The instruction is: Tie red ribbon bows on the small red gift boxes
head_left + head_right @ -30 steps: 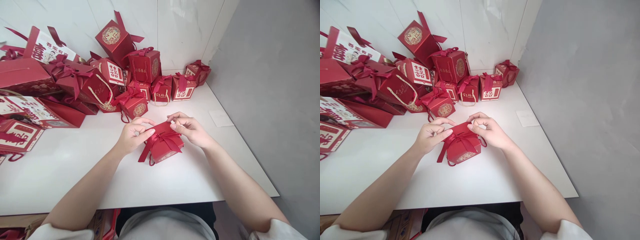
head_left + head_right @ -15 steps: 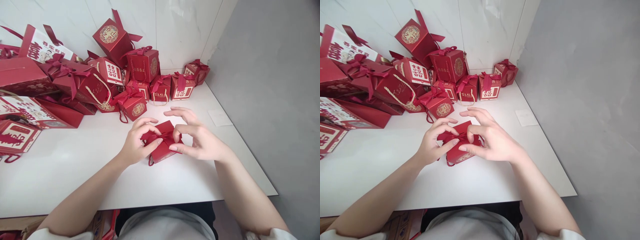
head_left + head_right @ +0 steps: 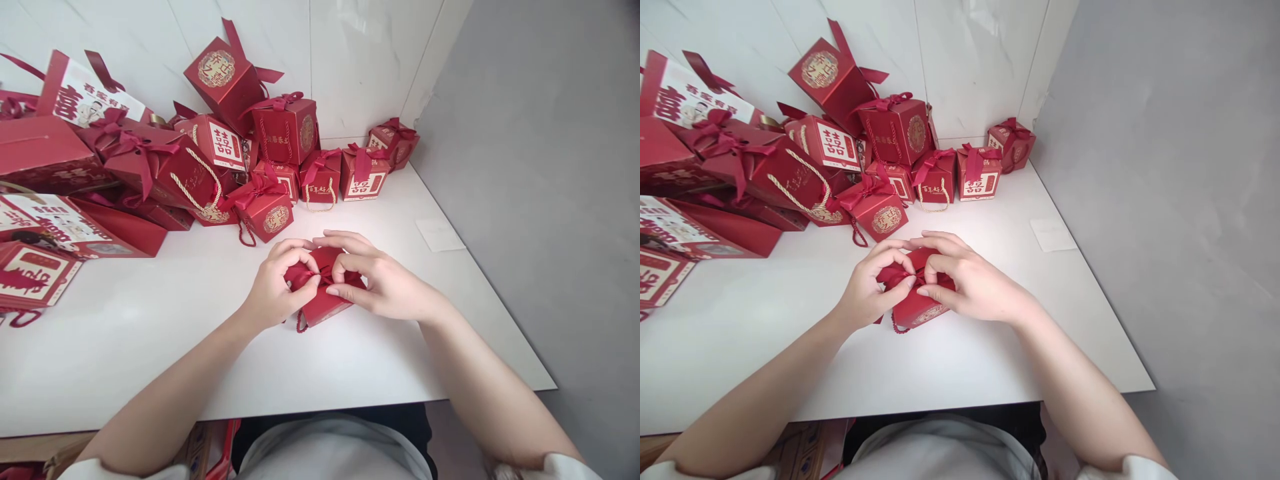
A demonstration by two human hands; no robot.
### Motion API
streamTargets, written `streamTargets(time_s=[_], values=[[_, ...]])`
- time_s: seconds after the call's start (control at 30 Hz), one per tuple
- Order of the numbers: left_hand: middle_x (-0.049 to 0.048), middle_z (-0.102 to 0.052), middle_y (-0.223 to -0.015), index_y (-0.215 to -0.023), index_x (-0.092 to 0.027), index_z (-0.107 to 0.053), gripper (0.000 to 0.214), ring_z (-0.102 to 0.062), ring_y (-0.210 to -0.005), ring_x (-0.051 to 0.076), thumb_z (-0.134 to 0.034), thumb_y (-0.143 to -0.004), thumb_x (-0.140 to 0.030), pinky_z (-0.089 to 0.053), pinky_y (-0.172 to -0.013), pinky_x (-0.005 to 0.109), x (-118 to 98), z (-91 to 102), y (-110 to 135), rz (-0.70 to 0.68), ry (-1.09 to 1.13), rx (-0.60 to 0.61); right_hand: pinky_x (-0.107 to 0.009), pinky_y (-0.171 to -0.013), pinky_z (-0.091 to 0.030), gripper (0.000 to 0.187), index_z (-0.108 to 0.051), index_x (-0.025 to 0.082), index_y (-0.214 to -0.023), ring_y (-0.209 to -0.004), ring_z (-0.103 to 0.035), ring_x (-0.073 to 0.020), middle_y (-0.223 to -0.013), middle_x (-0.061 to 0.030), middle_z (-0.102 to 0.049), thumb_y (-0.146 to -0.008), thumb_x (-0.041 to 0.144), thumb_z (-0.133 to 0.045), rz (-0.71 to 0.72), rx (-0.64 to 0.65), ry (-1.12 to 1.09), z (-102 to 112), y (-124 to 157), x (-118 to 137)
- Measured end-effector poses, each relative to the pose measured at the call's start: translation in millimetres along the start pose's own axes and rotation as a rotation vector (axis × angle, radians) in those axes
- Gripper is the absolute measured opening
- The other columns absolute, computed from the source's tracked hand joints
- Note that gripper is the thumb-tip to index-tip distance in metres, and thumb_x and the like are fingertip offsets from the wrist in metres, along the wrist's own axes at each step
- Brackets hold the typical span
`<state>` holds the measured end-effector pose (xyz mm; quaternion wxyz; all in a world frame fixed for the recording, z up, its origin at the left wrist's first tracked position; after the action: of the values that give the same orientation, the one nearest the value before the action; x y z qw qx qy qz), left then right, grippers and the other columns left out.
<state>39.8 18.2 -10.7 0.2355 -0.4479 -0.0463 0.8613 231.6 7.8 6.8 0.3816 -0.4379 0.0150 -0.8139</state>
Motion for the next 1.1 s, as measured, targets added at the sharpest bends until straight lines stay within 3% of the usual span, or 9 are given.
streamTargets(time_s=[0.2,0.47,0.6,0.73,0.87,0.97,1.03,1.1], values=[[0.0056,-0.06,-0.116,-0.083,-0.022,-0.063,0.006,-0.059,-0.118,0.023,-0.062,-0.079,-0.017,-0.046,-0.101,0.036,-1,0.0,0,0.027,-0.002,0.017,-0.053,-0.119,-0.036,0.016,-0.058,0.022,-0.077,-0.151,-0.03,-0.0278,-0.155,-0.0093,-0.046,-0.091,0.02,-0.065,-0.009,0.034,-0.091,2,0,-4],[0.0063,-0.062,-0.111,-0.08,-0.022,-0.061,0.004,-0.06,-0.114,0.024,-0.062,-0.078,-0.019,-0.046,-0.101,0.038,-2,-2.2,-1,0.018,0.064,0.035,-0.055,-0.12,-0.032,0.022,-0.057,0.023,-0.072,-0.148,-0.037,-0.0279,-0.152,-0.0073,-0.051,-0.091,0.027,-0.066,-0.022,0.128,-0.307,4,0,-9],[0.009,-0.063,-0.119,-0.085,-0.021,-0.062,0.009,-0.059,-0.117,0.026,-0.064,-0.082,-0.03,-0.047,-0.102,0.04,4,2.6,-4,0.022,0.163,0.062,-0.053,-0.117,-0.036,0.02,-0.062,0.023,-0.08,-0.143,-0.044,-0.0303,-0.15,-0.0086,-0.052,-0.088,0.039,-0.072,-0.05,0.032,-0.403,6,0,-16],[0.0125,-0.063,-0.13,-0.096,-0.023,-0.062,0.032,-0.058,-0.124,0.03,-0.048,-0.093,-0.051,-0.047,-0.103,0.047,14,17.4,-10,0.073,0.415,0.174,-0.049,-0.105,-0.048,0.024,-0.064,0.025,-0.099,-0.126,-0.059,-0.0291,-0.147,-0.0092,-0.054,-0.094,0.048,-0.062,-0.127,-0.133,-0.543,11,2,-30],[0.01,-0.061,-0.131,-0.089,-0.023,-0.057,0.022,-0.053,-0.13,0.029,-0.062,-0.089,-0.044,-0.038,-0.111,0.049,18,32.7,-14,0.069,0.244,0.142,-0.044,-0.097,-0.052,0.023,-0.064,0.024,-0.099,-0.121,-0.061,-0.0275,-0.146,-0.0084,-0.055,-0.094,0.047,-0.063,-0.208,-0.115,-0.558,9,2,-37],[0.0084,-0.061,-0.13,-0.082,-0.022,-0.053,0.024,-0.054,-0.126,0.027,-0.069,-0.084,-0.04,-0.04,-0.109,0.045,16,37.2,-14,0.025,0.146,0.13,-0.045,-0.103,-0.048,0.022,-0.064,0.023,-0.096,-0.123,-0.06,-0.0265,-0.145,-0.0087,-0.054,-0.093,0.044,-0.065,-0.209,-0.079,-0.525,6,1,-34],[0.0069,-0.065,-0.118,-0.076,-0.021,-0.053,0.027,-0.059,-0.113,0.024,-0.068,-0.084,-0.041,-0.045,-0.098,0.038,15,43.2,-14,0.031,0.056,0.061,-0.046,-0.108,-0.045,0.022,-0.065,0.023,-0.095,-0.125,-0.058,-0.0265,-0.144,-0.0089,-0.055,-0.094,0.044,-0.063,-0.193,-0.072,-0.487,4,0,-31],[0.0043,-0.065,-0.089,-0.065,-0.02,-0.055,0.035,-0.061,-0.083,0.019,-0.064,-0.086,-0.046,-0.047,-0.076,0.031,17,51.7,-12,0.134,-0.097,0.025,-0.047,-0.111,-0.041,0.023,-0.068,0.024,-0.096,-0.129,-0.055,-0.0267,-0.144,-0.0087,-0.055,-0.096,0.045,-0.06,-0.15,-0.082,-0.431,2,-1,-28]])
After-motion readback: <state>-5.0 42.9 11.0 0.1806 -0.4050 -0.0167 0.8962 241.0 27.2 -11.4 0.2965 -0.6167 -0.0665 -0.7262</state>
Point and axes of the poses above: each hand's wrist, its own y-axis away from the middle knuckle, its own z-axis out of the back of the hand, x = y × z, the point moved 3 cm from there along -y, towards the middle knuckle
